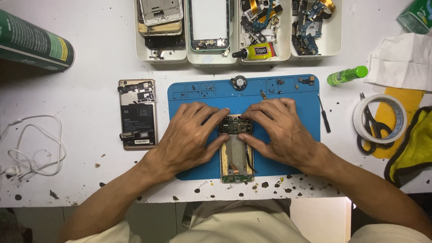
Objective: Repairing a mobile phone by installing internal components onto the motherboard using tweezers
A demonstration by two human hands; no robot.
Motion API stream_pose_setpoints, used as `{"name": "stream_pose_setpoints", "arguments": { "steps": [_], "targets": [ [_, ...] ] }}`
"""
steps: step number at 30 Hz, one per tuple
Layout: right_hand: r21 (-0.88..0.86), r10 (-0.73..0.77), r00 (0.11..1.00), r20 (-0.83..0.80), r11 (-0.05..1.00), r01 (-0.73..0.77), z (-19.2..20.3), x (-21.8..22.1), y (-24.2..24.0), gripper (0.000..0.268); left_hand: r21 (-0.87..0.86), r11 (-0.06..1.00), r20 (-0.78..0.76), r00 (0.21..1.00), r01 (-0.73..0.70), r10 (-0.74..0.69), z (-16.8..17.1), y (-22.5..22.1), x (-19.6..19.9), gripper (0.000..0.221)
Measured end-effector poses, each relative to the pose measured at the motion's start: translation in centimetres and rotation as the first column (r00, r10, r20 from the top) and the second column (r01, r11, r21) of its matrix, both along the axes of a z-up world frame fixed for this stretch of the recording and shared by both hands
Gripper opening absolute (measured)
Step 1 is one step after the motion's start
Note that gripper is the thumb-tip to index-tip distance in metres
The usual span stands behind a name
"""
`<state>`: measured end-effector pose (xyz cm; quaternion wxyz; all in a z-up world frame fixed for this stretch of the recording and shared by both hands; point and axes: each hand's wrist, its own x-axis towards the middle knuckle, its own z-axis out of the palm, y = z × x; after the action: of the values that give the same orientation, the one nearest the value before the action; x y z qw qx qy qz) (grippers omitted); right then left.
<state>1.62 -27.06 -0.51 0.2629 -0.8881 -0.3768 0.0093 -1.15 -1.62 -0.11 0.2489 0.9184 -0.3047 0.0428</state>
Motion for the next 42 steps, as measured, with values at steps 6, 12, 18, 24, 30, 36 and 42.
{"name": "stream_pose_setpoints", "arguments": {
  "steps": [6,12,18,24,30,36,42],
  "targets": [
    [0.033,-0.007,0.998,-0.055,0.999,0.009,-0.7,-0.2,-0.1,0.038,-0.019,1.000,-0.064,0.998,0.012,-0.013,0.1,-0.1,-0.1,0.052],
    [0.041,0.001,0.999,-0.043,0.999,0.001,-0.9,-0.5,-0.2,0.039,-0.023,1.000,-0.092,0.996,0.010,-0.012,0.1,-0.5,-0.6,0.046],
    [-0.098,0.052,0.991,0.120,0.994,-0.041,1.3,-0.8,-0.9,0.071,0.085,0.996,-0.032,0.999,0.021,-0.018,1.1,-0.4,-1.0,0.063],
    [-0.136,0.022,0.998,0.060,0.991,-0.014,2.3,-1.3,-1.3,0.079,0.066,0.998,-0.069,0.997,-0.015,0.019,1.7,-1.2,-1.2,0.063],
    [-0.218,0.069,0.992,0.108,0.975,-0.044,2.6,-1.3,-0.8,0.074,0.292,0.947,-0.180,0.964,-0.136,0.194,3.6,-2.1,-3.9,0.076],
    [-0.098,0.005,0.998,-0.055,0.995,-0.010,1.8,-1.3,-1.0,0.077,0.120,0.918,-0.268,0.878,-0.377,0.396,2.1,-3.9,-9.8,0.071],
    [-0.048,0.059,0.988,-0.145,0.997,-0.066,1.7,-2.4,0.0,0.089,-0.042,0.818,-0.132,0.815,-0.574,0.564,0.4,-6.2,-10.3,0.065]
  ]
}}
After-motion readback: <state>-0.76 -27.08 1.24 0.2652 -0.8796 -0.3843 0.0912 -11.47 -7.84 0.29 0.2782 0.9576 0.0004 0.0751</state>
